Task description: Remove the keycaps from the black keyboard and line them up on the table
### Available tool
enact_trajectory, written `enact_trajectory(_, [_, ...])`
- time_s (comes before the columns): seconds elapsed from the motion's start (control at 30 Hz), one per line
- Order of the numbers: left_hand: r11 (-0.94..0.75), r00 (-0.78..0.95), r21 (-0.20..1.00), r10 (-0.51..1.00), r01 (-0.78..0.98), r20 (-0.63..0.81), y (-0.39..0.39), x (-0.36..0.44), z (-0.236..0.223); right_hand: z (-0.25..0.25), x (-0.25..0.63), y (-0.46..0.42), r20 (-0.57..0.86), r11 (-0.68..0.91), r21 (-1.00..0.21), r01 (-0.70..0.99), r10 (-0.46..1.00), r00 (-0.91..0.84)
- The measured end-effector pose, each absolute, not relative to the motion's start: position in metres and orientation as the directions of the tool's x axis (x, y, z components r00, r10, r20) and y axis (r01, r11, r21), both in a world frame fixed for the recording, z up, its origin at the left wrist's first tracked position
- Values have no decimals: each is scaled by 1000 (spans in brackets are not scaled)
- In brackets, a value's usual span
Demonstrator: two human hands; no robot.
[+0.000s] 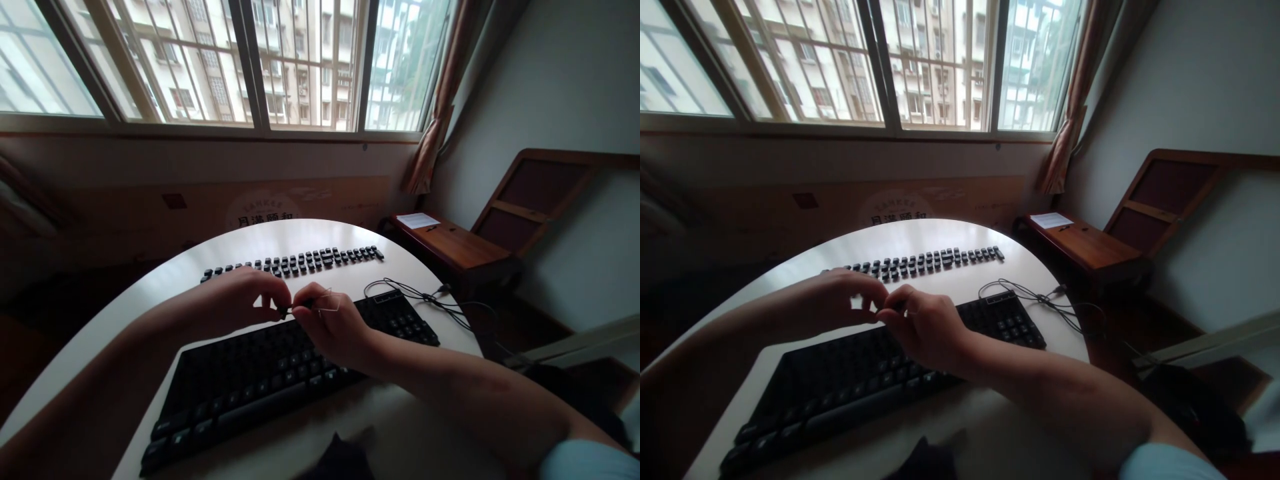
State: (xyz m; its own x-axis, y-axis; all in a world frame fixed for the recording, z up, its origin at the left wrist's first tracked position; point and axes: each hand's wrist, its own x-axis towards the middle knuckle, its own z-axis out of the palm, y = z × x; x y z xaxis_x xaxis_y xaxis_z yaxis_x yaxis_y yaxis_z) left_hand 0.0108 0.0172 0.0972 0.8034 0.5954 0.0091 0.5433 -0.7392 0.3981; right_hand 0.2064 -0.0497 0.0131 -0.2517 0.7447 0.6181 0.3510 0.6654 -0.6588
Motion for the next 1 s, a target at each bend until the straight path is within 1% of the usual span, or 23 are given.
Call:
enact_trajectory(0.23, [-780, 832, 393, 552, 487, 64, 29, 9, 86, 15, 209, -43, 685, 746, -508, 431, 653, -322])
enact_trajectory(0.4, [-764, 802, 405, 587, 503, 111, 38, -2, 82, 18, 212, -40, 731, 764, -450, 463, 613, -300])
enact_trajectory(0.47, [-741, 760, 431, 627, 515, 170, 43, -7, 82, 19, 216, -37, 745, 756, -454, 472, 613, -264])
enact_trajectory(0.57, [-697, 626, 478, 707, 535, 330, 52, -12, 81, 19, 221, -30, 748, 721, -496, 484, 638, -185])
enact_trajectory(0.63, [-686, 534, 478, 727, 548, 432, 59, -14, 76, 18, 224, -24, 749, 706, -525, 476, 649, -136])
enact_trajectory(0.67, [-685, 500, 465, 728, 561, 469, 63, -15, 72, 17, 226, -22, 751, 702, -536, 469, 650, -117])
enact_trajectory(0.73, [-680, 475, 429, 727, 594, 495, 70, -16, 62, 14, 227, -17, 751, 698, -549, 459, 653, -94])
enact_trajectory(0.87, [-665, 496, 361, 737, 654, 459, 83, -15, 35, 9, 228, -13, 736, 696, -567, 440, 668, -107])
enact_trajectory(0.93, [-659, 529, 283, 739, 697, 418, 86, -14, 23, 6, 227, -13, 728, 702, -576, 420, 673, -128])
enact_trajectory(1.0, [-657, 569, 155, 729, 738, 380, 87, -12, 12, 5, 225, -15, 721, 710, -579, 402, 675, -155])
